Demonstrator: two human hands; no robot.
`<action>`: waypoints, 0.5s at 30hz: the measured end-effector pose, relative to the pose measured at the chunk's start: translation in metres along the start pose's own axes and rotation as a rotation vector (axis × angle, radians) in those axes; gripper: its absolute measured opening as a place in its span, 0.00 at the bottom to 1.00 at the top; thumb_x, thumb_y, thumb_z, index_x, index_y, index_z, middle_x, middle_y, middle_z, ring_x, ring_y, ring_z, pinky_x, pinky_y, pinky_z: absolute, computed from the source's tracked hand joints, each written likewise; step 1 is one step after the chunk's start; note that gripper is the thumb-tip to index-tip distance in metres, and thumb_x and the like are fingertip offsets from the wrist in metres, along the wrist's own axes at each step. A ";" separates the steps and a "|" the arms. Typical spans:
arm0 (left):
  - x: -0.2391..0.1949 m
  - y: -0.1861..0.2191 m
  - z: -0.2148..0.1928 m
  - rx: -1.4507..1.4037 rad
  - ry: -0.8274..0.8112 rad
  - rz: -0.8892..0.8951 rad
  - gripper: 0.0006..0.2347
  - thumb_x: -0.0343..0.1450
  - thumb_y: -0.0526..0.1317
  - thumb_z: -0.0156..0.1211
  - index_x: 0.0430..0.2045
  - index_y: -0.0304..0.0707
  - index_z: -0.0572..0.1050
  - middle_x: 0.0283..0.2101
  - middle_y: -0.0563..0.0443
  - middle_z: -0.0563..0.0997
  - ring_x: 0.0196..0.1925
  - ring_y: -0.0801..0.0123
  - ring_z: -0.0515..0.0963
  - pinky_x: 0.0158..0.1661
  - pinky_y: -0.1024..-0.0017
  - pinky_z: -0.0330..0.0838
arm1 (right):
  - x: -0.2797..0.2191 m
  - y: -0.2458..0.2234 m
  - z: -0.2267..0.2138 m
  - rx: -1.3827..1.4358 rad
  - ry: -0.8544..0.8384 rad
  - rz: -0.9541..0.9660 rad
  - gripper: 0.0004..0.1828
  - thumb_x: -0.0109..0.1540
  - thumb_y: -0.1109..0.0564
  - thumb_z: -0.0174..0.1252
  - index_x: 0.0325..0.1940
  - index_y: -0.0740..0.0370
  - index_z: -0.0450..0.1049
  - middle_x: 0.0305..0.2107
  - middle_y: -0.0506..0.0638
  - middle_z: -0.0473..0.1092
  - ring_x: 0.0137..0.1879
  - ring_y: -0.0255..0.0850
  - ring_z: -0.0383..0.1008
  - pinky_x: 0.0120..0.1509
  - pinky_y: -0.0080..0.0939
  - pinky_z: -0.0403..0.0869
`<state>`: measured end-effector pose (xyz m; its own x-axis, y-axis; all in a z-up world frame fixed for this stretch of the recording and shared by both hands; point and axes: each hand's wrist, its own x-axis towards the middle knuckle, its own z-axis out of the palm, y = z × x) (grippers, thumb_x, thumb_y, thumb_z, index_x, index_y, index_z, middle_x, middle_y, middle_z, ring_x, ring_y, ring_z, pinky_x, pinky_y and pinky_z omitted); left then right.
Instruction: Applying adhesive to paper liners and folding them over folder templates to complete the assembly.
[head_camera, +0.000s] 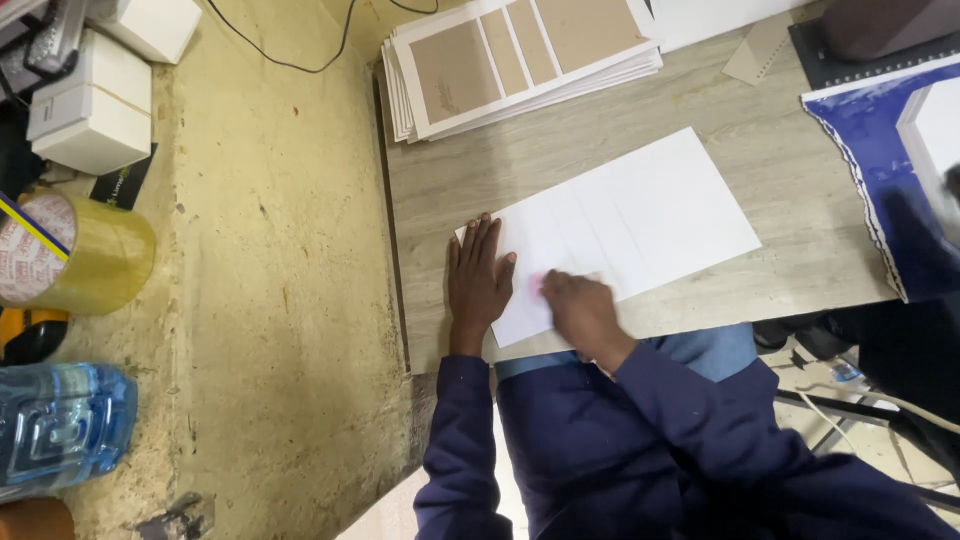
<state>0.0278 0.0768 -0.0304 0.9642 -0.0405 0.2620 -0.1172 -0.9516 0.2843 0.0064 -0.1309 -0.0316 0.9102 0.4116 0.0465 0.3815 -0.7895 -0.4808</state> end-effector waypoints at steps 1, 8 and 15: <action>-0.002 -0.001 -0.001 0.004 -0.011 -0.006 0.27 0.82 0.57 0.43 0.76 0.48 0.63 0.81 0.49 0.62 0.84 0.59 0.56 0.79 0.53 0.37 | -0.002 -0.014 0.007 0.009 -0.010 0.002 0.15 0.74 0.51 0.48 0.53 0.61 0.77 0.32 0.60 0.80 0.43 0.63 0.84 0.47 0.69 0.79; 0.003 0.000 0.002 -0.016 -0.011 -0.007 0.25 0.83 0.53 0.42 0.77 0.46 0.62 0.81 0.49 0.61 0.84 0.59 0.56 0.79 0.52 0.38 | 0.039 0.033 -0.041 -0.013 -0.066 0.017 0.19 0.77 0.44 0.41 0.52 0.56 0.74 0.33 0.57 0.79 0.45 0.61 0.84 0.46 0.69 0.78; 0.002 0.003 0.012 -0.030 -0.102 -0.110 0.25 0.84 0.51 0.40 0.78 0.47 0.59 0.84 0.49 0.55 0.86 0.55 0.50 0.78 0.42 0.33 | 0.057 0.143 -0.130 -0.156 0.145 0.266 0.12 0.79 0.50 0.49 0.64 0.48 0.72 0.41 0.55 0.77 0.47 0.64 0.83 0.47 0.66 0.77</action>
<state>0.0325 0.0701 -0.0395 0.9905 0.0318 0.1335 -0.0147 -0.9426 0.3337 0.1338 -0.2800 0.0159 0.9904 0.1212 0.0667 0.1371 -0.9253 -0.3535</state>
